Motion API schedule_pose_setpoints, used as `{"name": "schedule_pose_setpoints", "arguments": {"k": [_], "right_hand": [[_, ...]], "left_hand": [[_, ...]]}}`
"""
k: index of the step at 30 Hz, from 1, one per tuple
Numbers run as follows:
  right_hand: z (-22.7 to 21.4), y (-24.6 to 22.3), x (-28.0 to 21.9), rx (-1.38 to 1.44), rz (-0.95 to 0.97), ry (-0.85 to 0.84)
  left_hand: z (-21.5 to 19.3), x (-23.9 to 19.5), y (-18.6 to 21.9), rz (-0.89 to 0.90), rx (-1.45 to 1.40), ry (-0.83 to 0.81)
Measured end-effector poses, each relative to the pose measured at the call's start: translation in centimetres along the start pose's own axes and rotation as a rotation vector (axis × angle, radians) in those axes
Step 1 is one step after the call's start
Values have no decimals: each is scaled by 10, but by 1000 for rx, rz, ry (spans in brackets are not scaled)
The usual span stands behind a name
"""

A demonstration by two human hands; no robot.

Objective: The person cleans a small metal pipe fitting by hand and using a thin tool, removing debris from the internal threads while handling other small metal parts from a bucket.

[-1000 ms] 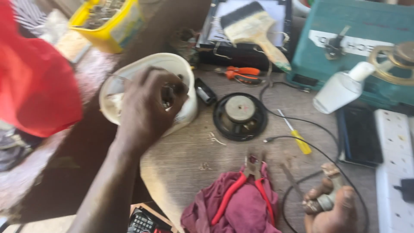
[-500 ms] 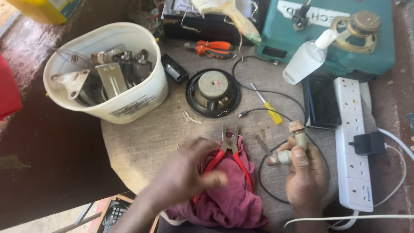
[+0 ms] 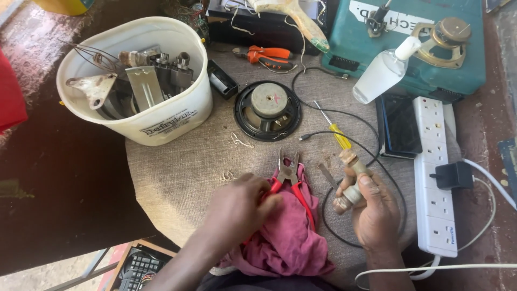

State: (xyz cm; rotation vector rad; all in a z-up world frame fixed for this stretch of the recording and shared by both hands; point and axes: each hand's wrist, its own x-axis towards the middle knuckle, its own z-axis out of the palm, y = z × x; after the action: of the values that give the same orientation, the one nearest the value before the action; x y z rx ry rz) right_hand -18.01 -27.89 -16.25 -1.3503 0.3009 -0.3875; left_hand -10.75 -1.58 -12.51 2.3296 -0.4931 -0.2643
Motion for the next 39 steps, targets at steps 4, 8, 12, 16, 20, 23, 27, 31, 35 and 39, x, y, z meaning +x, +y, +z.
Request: {"name": "schedule_pose_setpoints", "arguments": {"k": [4, 8, 12, 16, 20, 23, 27, 31, 35, 39], "right_hand": [[3, 15, -1, 209, 227, -12], [7, 9, -7, 148, 261, 28], [14, -38, 4, -358, 209, 124], [7, -39, 25, -1045, -109, 14], [3, -16, 42, -1134, -454, -127], [14, -28, 40, -917, -270, -170], [25, -21, 35, -299, 19, -262], [52, -22, 26, -124, 125, -185], [79, -12, 16, 258, 307, 51], [77, -18, 10, -39, 147, 117]], "left_hand": [[17, 16, 0, -99, 181, -170], [-8, 21, 15, -252, 110, -301], [-29, 16, 11, -349, -153, -367], [-33, 17, -3, -363, -780, -338], [-41, 11, -13, -309, -730, -342], [-39, 11, -21, -152, -337, -233], [-19, 15, -13, 23, 34, -101], [-22, 23, 26, 142, -125, 206], [1, 31, 45, 186, -520, -33], [13, 33, 42, 151, -480, -178]]}}
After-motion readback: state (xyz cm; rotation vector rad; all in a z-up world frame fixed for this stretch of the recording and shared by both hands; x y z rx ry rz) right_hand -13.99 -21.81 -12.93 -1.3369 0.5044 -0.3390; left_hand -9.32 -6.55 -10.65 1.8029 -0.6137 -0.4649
